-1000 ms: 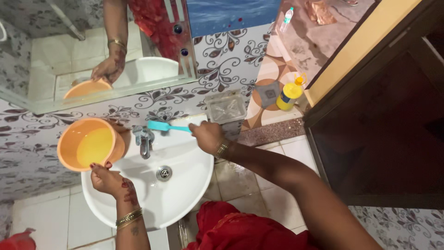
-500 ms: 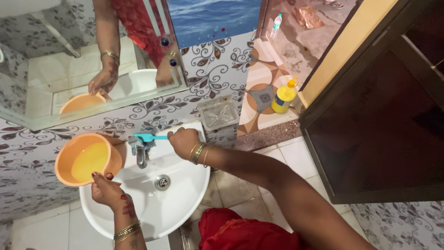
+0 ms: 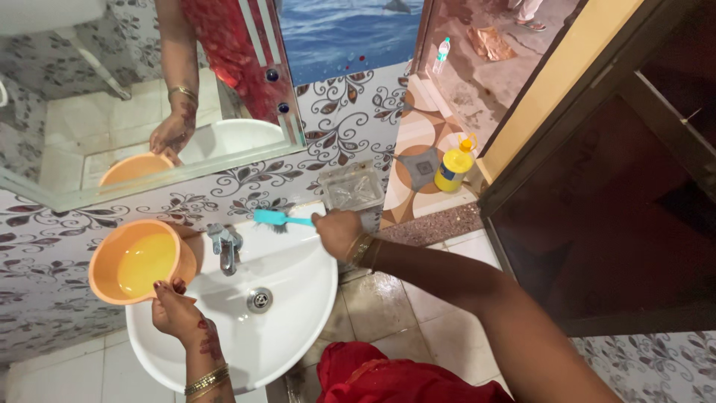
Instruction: The person cleans a sink by using a toothbrush to scrub the surface and around the drain, and then pours water from a bucket over the area.
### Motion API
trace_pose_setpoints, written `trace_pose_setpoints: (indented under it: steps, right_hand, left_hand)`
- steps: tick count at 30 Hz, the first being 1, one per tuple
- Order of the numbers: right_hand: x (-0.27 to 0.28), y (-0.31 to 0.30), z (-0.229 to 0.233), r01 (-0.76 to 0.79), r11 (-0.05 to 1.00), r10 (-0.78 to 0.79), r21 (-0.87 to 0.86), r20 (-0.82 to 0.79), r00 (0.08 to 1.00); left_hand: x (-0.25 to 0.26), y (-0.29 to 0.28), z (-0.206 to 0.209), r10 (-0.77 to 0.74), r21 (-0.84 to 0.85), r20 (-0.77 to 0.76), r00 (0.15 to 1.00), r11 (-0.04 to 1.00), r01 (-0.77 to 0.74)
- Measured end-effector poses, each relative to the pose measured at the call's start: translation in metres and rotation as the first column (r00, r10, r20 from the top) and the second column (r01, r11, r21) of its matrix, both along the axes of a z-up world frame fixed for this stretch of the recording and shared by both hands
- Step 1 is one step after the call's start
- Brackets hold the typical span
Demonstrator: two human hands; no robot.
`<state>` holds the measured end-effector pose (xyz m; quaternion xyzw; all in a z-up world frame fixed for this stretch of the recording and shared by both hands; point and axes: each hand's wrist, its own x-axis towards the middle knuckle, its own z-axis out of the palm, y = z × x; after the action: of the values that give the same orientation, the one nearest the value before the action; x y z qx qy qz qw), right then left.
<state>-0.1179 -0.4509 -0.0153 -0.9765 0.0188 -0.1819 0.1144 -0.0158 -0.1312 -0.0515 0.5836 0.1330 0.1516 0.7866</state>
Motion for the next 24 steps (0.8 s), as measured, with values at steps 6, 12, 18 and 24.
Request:
trace_pose_setpoints:
  steps: [6, 12, 18, 24]
  right_hand:
    - [0.041, 0.048, -0.012, -0.002, 1.000, -0.002, -0.027, -0.124, 0.992]
    - [0.027, 0.014, -0.022, 0.043, 0.998, -0.021, 0.037, -0.457, 0.889]
    - [-0.030, -0.034, -0.004, -0.050, 0.996, 0.040, -0.078, -0.115, 0.993]
    - [-0.040, -0.032, 0.012, 0.000, 0.995, -0.022, -0.096, -0.225, 0.974]
  left_hand:
    - [0.016, 0.007, -0.039, 0.021, 0.004, 0.003, 1.000, 1.000, -0.021]
    - [0.037, 0.001, -0.073, 0.079, 0.005, 0.161, 0.984, 0.997, -0.081]
    - [0.023, -0.015, -0.044, 0.077, 0.040, 0.097, 0.992, 0.996, -0.081]
    - [0.041, -0.045, -0.050, 0.109, -0.096, 0.088, 0.990, 0.990, -0.100]
